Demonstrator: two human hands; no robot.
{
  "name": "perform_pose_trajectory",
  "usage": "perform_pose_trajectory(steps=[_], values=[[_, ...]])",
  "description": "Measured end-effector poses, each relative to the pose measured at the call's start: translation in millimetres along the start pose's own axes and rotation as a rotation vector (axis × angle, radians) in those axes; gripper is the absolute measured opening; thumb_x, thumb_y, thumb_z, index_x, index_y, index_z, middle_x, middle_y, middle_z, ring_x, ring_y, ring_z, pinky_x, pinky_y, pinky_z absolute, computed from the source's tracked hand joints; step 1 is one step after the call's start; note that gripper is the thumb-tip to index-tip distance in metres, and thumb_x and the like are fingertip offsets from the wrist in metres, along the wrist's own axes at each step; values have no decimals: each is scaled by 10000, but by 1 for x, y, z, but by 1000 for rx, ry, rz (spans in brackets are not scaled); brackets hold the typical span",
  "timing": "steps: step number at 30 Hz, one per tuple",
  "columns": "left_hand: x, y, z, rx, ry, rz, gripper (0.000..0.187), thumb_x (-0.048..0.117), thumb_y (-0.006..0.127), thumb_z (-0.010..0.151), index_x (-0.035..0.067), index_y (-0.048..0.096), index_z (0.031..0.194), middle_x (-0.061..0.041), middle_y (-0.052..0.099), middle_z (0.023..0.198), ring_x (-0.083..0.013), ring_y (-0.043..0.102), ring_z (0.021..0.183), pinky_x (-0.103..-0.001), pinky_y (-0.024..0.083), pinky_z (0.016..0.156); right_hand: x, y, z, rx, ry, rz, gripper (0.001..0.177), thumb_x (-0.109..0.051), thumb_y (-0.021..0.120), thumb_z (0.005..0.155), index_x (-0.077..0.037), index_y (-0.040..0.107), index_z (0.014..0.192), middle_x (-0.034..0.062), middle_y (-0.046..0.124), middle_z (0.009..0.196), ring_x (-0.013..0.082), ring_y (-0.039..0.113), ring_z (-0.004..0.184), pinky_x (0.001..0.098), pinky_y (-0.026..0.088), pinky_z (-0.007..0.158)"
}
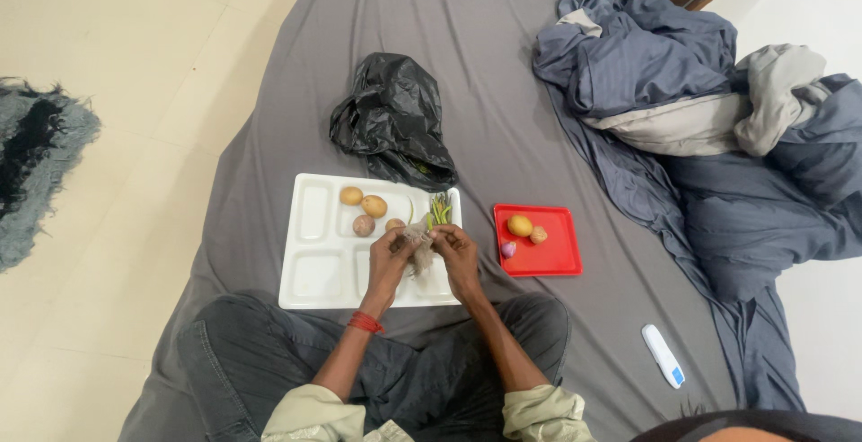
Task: The person sits on a bed and peels the outer layers of small root vegetables by hand. They place the peeled items into a white compartmentalized tray and discard the peels into a black plastic bag.
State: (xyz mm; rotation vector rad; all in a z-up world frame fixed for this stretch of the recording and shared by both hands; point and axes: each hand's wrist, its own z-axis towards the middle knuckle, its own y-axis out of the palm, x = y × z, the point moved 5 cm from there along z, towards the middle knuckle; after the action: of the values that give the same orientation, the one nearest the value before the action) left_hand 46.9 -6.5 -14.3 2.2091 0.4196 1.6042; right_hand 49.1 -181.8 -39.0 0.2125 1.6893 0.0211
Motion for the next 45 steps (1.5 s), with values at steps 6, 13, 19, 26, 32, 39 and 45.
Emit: perform_pose_trajectory(steps=[6,13,19,26,32,39,45], values=[[2,-1,-2,16,-26,-6,245,112,734,925,-37,713,1118,-36,718,876,-61,651,744,-232,542,644,-13,11,-3,16,-27,-96,189,-124,716,954,-21,695,1111,41,750,977,88,665,876,261,539,787],[4,3,-4,42,-5,41,227,109,733,911,-40,722,1082,-46,708,815,-73,633,688,-239,513,589,-12,14,-6,-3,-75,-207,158,-121,694,985,4,688,1081,37,718,957,81,637,862,257,527,762],[11,3,2,28,73,-16,164,104,727,929,-26,714,1028,-23,686,820,-57,608,699,-224,490,598,1,11,-4,-11,-23,-183,160,-106,660,996,0,684,1113,44,724,964,82,642,859,245,533,771],[13,8,4,60,116,99,136,94,742,927,-30,689,912,1,612,756,-51,531,651,-239,432,556,5,5,1,-6,-37,-200,147,-56,654,984,29,678,1102,55,727,979,96,645,870,256,525,769],[9,8,1,90,51,89,117,96,737,921,-16,710,905,18,597,719,-48,499,622,-236,406,539,0,9,-2,-5,-51,-178,179,-17,630,953,14,678,1123,45,713,994,89,636,885,244,523,782],[16,15,2,54,140,29,148,112,725,928,-35,701,931,20,614,805,-42,537,694,-218,447,610,0,5,-1,-10,-43,-200,154,-19,649,971,21,675,1117,40,692,963,87,619,869,242,506,757],[14,12,4,40,63,63,187,114,762,906,-46,670,936,22,577,827,-53,536,686,-229,451,589,2,7,1,-6,-50,-149,169,-29,628,974,12,685,1127,24,705,961,76,620,864,223,504,766]])
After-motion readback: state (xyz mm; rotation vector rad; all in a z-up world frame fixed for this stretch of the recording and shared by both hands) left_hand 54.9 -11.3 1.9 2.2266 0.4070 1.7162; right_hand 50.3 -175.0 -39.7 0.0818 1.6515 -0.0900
